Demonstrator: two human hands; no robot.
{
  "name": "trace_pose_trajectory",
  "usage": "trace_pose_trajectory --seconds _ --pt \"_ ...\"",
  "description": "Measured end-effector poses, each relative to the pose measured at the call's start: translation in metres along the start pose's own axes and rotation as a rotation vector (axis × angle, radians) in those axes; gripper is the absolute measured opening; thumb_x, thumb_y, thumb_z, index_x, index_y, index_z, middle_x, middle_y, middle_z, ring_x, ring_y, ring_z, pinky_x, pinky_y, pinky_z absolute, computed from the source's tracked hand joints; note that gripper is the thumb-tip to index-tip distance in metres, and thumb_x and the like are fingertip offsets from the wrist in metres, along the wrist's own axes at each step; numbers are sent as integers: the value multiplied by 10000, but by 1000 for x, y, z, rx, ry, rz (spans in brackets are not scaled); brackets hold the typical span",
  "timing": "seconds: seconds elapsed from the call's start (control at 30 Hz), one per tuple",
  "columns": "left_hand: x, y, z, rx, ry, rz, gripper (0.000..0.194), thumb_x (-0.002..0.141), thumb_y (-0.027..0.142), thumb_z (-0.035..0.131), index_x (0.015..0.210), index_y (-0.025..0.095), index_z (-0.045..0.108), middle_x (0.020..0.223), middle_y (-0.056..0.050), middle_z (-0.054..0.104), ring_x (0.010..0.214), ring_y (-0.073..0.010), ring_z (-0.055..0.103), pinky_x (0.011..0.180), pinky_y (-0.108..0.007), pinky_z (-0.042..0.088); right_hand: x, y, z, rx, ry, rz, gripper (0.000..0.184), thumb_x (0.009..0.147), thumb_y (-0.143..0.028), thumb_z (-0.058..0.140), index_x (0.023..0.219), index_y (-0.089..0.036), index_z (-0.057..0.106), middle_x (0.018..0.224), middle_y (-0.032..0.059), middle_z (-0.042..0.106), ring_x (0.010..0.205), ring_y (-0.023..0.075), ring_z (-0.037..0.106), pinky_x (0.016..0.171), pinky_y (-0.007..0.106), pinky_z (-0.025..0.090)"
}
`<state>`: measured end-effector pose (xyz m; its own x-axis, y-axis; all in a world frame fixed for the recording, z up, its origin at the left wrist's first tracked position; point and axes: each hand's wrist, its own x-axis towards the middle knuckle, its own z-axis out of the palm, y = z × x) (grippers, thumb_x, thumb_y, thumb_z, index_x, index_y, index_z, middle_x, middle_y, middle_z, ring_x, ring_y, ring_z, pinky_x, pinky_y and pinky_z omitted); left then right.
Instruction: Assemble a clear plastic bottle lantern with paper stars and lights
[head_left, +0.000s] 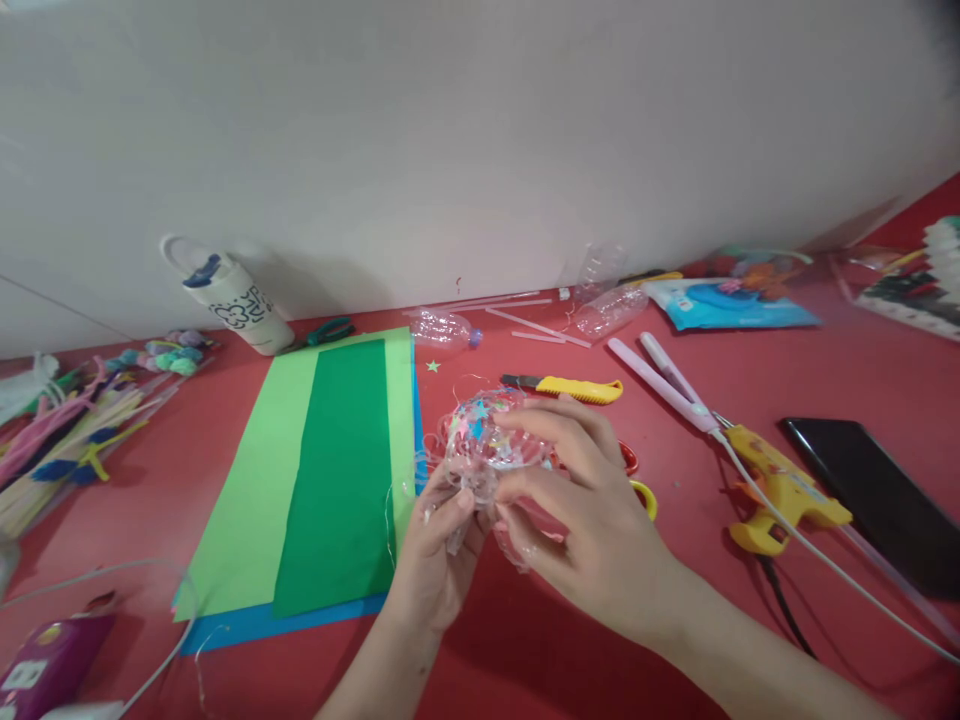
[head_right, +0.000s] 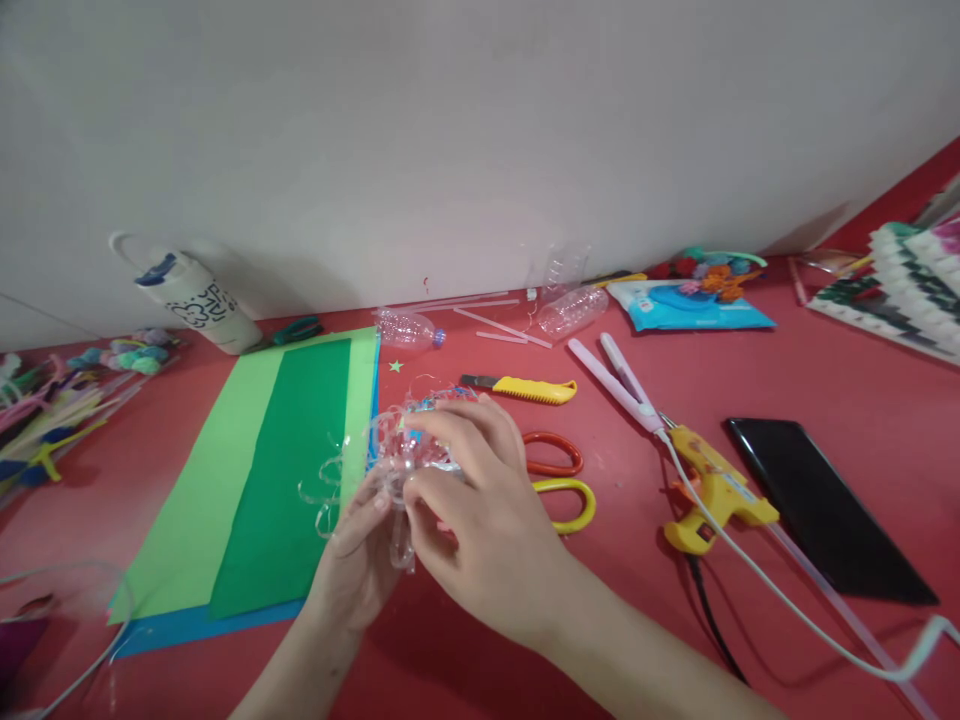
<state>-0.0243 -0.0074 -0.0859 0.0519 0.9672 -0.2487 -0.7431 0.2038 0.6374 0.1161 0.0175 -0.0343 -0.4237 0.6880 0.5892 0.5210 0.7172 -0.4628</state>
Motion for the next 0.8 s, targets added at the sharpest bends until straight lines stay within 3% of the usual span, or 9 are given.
trace_pose_trajectory --seconds 0.27,0.4,0.53,0.67,0.8 --pt "1 1 2 17 26 12 223 656 229 760 853 189 665 677 25 641 428 -39 473 363 -156 334 0 1 -2 -76 -8 -71 134 779 -84 556 763 -199 624 1204 65 539 1192 248 396 1059 525 290" --pt "0 -1 -1 39 65 11 251 636 252 778 840 187 647 624 34 614 413 -43 460 364 -162 325 0 0 -2 -78 -7 -78 146 786 -92 549 795 -208 636 1224 73 527 1198 248 399 1053 530 302" --pt "-1 -3 -3 55 70 20 256 644 256 773 858 203 643 659 39 624 479 -55 517 425 -162 381 1 2 -2 -101 16 -65 133 779 -92 560 765 -208 622 1233 66 519 1193 251 408 1056 541 295" --pt "-1 -4 -3 59 48 50 222 667 219 750 865 205 651 778 16 661 686 -93 614 570 -167 461 0 4 -2 -169 53 -80 114 764 -97 580 717 -200 586 1205 53 550 1173 251 431 1069 553 271" --pt "0 -4 -3 73 34 70 193 703 201 716 881 201 641 794 6 657 718 -98 611 545 -157 434 -2 4 2 -229 77 -153 116 761 -96 570 727 -206 571 1183 49 570 1148 256 452 1046 563 300"
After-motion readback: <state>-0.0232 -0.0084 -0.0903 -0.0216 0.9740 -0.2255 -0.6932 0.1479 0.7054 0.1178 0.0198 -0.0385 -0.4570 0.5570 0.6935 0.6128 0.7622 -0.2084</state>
